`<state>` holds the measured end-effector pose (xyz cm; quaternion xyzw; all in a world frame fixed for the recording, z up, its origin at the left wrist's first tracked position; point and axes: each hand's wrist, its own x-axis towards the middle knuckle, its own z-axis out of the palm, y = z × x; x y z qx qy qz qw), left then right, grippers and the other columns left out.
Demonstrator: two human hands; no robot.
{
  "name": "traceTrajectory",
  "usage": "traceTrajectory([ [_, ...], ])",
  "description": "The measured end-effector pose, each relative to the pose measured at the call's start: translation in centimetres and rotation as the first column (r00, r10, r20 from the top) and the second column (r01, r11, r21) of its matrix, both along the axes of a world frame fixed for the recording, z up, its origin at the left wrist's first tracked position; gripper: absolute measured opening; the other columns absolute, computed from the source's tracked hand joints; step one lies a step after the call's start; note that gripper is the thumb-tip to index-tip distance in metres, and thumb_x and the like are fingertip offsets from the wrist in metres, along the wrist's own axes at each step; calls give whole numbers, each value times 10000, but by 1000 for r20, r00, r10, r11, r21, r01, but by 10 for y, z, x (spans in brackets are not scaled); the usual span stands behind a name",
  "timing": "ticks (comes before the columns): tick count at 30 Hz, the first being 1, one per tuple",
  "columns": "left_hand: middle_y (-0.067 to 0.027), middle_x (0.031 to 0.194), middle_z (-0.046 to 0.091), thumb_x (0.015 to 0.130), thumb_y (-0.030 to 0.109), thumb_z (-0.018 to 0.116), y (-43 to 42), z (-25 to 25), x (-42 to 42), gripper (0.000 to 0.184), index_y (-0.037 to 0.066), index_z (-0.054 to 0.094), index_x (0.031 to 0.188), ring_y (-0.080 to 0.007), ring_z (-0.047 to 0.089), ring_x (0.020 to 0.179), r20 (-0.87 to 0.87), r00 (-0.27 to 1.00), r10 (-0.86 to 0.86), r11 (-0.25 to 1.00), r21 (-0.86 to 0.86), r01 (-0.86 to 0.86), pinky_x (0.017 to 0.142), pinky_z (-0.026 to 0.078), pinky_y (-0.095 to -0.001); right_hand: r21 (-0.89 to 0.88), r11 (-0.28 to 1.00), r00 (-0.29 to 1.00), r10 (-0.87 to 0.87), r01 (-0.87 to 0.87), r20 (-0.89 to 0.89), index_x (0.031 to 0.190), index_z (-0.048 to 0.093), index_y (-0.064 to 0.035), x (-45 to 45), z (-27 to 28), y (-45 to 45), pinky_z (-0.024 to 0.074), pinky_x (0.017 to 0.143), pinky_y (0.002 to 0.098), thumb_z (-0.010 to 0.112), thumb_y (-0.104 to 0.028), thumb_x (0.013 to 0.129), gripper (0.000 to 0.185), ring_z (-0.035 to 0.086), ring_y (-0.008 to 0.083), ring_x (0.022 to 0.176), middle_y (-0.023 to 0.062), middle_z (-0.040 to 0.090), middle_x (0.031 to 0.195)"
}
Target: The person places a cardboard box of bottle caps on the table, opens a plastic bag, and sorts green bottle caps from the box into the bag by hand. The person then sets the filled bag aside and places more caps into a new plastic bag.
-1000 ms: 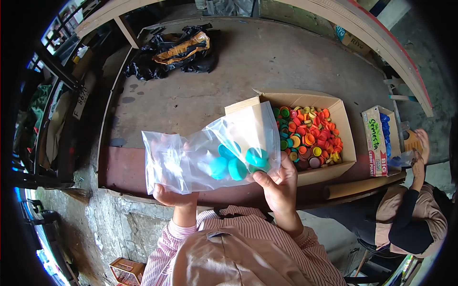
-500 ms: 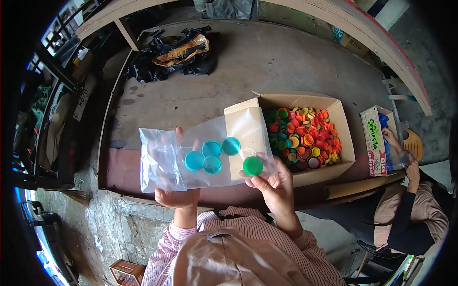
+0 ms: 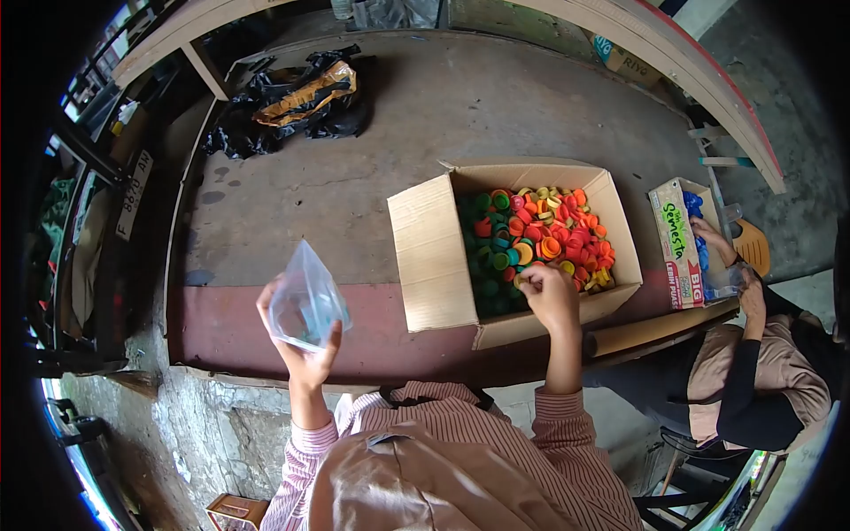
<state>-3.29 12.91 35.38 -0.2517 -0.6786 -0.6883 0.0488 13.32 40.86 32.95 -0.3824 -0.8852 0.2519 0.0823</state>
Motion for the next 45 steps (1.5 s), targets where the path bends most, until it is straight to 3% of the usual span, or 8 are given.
traceTrajectory([
  [7, -121, 1071, 369, 569, 219, 739, 13, -24, 17, 709, 52, 323, 1119, -235, 397, 1034, -90, 977, -195, 977, -106, 185, 886, 336, -363, 70, 979, 860, 133, -191, 493, 720, 633, -38, -25, -33, -12, 495, 649, 384, 652, -111, 592, 148, 610, 317, 745, 165, 609, 793],
  [14, -106, 916, 477, 626, 201, 739, 23, -7, 23, 533, 88, 361, 985, -273, 502, 900, -370, 923, -103, 973, 157, 172, 798, 431, -410, 110, 973, 839, 114, -201, 532, 730, 622, -34, -28, -33, -15, 497, 648, 379, 640, -81, 602, 138, 612, 308, 755, 164, 604, 806],
  [24, -154, 994, 462, 541, 234, 759, 34, 9, 18, 682, 23, 386, 1071, -300, 471, 933, -326, 893, -312, 950, -92, 298, 814, 392, -409, 175, 961, 828, 82, -213, 555, 718, 626, -37, -24, -24, -15, 488, 618, 388, 597, -103, 669, 87, 614, 297, 757, 141, 616, 761],
  [27, -175, 1013, 463, 530, 223, 761, 37, -2, 21, 686, 6, 409, 1077, -315, 471, 938, -172, 918, -356, 931, -150, 333, 825, 382, -406, -174, 977, 993, 116, -121, -35, 771, 594, -7, -14, 15, -13, 389, 476, 302, 592, -200, 780, 193, 552, 167, 541, 54, 582, 628],
  [29, -181, 1028, 466, 508, 185, 766, 42, -5, 22, 697, 3, 410, 1079, -329, 466, 940, -90, 926, -367, 886, -336, 319, 835, 374, -400, -681, 704, 931, -76, -203, -356, 797, 577, -3, -5, 41, -24, 315, 456, 212, 576, -193, 818, 191, 409, 41, 498, -42, 485, 579],
  [39, -184, 1031, 463, 516, 136, 759, 53, -10, 35, 683, -29, 422, 1087, -346, 450, 970, -136, 887, -442, 860, -346, 376, 855, 370, -414, -9, 813, 707, 500, -582, -499, 838, 595, -6, -32, 66, -100, 364, 447, 256, 645, -125, 746, 158, 475, 138, 476, 81, 510, 577],
  [43, -174, 1029, 466, 516, 147, 763, 50, -11, 34, 682, -21, 416, 1078, -337, 457, 957, -151, 877, -456, 858, -338, 387, 845, 378, -404, -285, 810, 816, 357, -512, -454, 993, 603, -31, -26, 88, -90, 369, 482, 240, 624, -102, 760, 245, 477, 95, 502, 65, 542, 576],
  [45, -171, 1028, 466, 516, 152, 763, 50, -11, 33, 681, -15, 414, 1076, -333, 460, 951, -156, 873, -463, 858, -326, 396, 839, 382, -401, -312, 909, 823, 58, -278, -564, 977, 610, -26, -22, 78, -71, 337, 497, 196, 550, -73, 816, 179, 404, 25, 561, -32, 532, 650],
])
